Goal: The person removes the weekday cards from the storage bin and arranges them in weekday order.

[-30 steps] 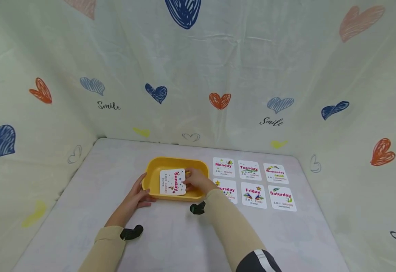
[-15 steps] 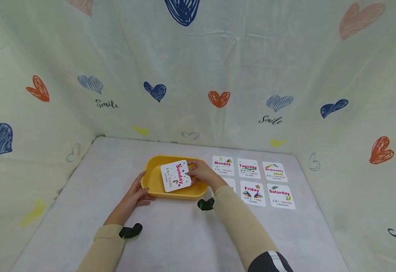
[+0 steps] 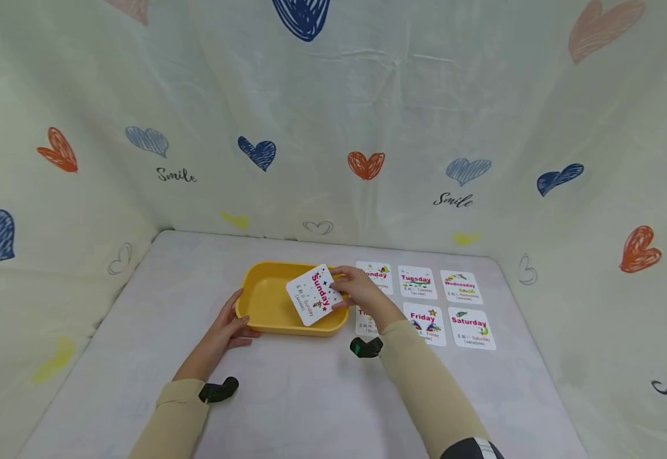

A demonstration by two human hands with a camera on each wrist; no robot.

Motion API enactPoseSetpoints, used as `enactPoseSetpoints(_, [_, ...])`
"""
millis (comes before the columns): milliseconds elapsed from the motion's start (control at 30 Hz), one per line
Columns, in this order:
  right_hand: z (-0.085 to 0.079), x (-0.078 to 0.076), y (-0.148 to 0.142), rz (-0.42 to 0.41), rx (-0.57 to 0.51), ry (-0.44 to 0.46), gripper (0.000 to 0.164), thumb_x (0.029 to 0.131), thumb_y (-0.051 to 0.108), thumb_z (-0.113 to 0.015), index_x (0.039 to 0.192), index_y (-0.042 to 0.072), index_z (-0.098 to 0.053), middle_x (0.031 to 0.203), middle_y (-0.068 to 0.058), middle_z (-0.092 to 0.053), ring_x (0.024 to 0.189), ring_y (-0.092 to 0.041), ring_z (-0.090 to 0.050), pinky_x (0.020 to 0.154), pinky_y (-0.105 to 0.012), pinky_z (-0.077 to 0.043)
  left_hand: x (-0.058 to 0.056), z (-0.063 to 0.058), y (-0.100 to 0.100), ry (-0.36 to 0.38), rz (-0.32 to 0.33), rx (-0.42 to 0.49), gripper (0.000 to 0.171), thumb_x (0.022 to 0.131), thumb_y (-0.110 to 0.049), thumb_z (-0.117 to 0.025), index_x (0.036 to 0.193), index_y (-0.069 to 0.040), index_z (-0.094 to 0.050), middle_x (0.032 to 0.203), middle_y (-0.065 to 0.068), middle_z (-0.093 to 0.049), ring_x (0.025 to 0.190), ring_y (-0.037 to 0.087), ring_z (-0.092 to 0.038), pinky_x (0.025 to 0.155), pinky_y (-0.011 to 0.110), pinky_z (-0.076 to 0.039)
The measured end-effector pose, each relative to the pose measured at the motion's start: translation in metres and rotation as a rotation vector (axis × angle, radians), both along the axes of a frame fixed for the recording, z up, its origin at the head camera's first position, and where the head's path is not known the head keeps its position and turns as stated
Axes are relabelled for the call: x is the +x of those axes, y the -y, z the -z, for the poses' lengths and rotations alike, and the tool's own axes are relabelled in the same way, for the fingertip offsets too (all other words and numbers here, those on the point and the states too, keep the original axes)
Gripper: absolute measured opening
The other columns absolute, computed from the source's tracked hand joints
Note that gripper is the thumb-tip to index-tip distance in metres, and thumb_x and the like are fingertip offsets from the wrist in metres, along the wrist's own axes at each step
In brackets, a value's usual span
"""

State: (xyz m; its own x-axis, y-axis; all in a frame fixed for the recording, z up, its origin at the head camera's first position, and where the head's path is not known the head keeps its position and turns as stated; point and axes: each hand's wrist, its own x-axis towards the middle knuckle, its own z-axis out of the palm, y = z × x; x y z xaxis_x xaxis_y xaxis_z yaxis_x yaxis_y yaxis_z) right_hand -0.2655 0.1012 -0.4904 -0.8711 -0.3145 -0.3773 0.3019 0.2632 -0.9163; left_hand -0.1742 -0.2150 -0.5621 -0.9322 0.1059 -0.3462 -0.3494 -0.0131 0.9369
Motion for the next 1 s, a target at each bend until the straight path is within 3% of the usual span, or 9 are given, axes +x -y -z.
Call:
enactPoseSetpoints(267, [-0.01, 0.005, -0.021, 0.056, -0.006, -0.039, 0.034, 0.095, 0.007, -0.06, 0.129, 0.01, -0.06, 0.116, -0.015, -0.063, 0.094, -0.027, -0.065, 0.07, -0.038, -0.058, 0.002, -0.001, 0.002, -0.007, -0.004, -0.017, 0.074, 0.099, -0.025, -0.054, 0.156, -0.04, -0.009, 0.153, 0.014, -0.03, 0.094, 0.027, -0.069, 0.078, 0.033, -0.056])
enactPoseSetpoints(467, [-0.016, 0.011, -0.043, 0.043, 0.055, -0.058, 0.028, 0.093, 0.008, -0.064, 0.121, 0.009, -0.064, 0.107, -0.013, -0.067, 0.085, -0.027, -0.068, 0.067, -0.036, -0.058, 0.002, -0.001, 0.001, -0.002, -0.001, -0.023, 0.074, 0.1, -0.024, -0.053, 0.156, -0.04, -0.009, 0.154, 0.014, -0.029, 0.093, 0.026, -0.069, 0.078, 0.033, -0.056])
enactPoseSetpoints(800, [-0.013, 0.024, -0.07, -0.057, 0.261, -0.103, 0.017, 0.087, 0.011, -0.071, 0.103, 0.006, -0.066, 0.082, -0.007, -0.067, 0.062, -0.017, -0.056, 0.053, -0.024, -0.05, 0.0, -0.003, 0.001, -0.002, 0.004, -0.031, 0.073, 0.1, -0.026, -0.053, 0.156, -0.04, -0.008, 0.159, 0.011, -0.022, 0.094, 0.027, -0.069, 0.079, 0.033, -0.056])
enactPoseSetpoints(1000, [-0.007, 0.035, -0.078, -0.159, 0.339, -0.137, 0.013, 0.088, 0.011, -0.069, 0.1, 0.006, -0.066, 0.073, -0.006, -0.061, 0.055, -0.016, -0.052, 0.049, -0.024, -0.043, 0.001, -0.002, 0.0, 0.003, 0.006, -0.037, 0.074, 0.1, -0.027, -0.054, 0.156, -0.041, -0.008, 0.156, 0.011, -0.026, 0.095, 0.027, -0.069, 0.079, 0.033, -0.056])
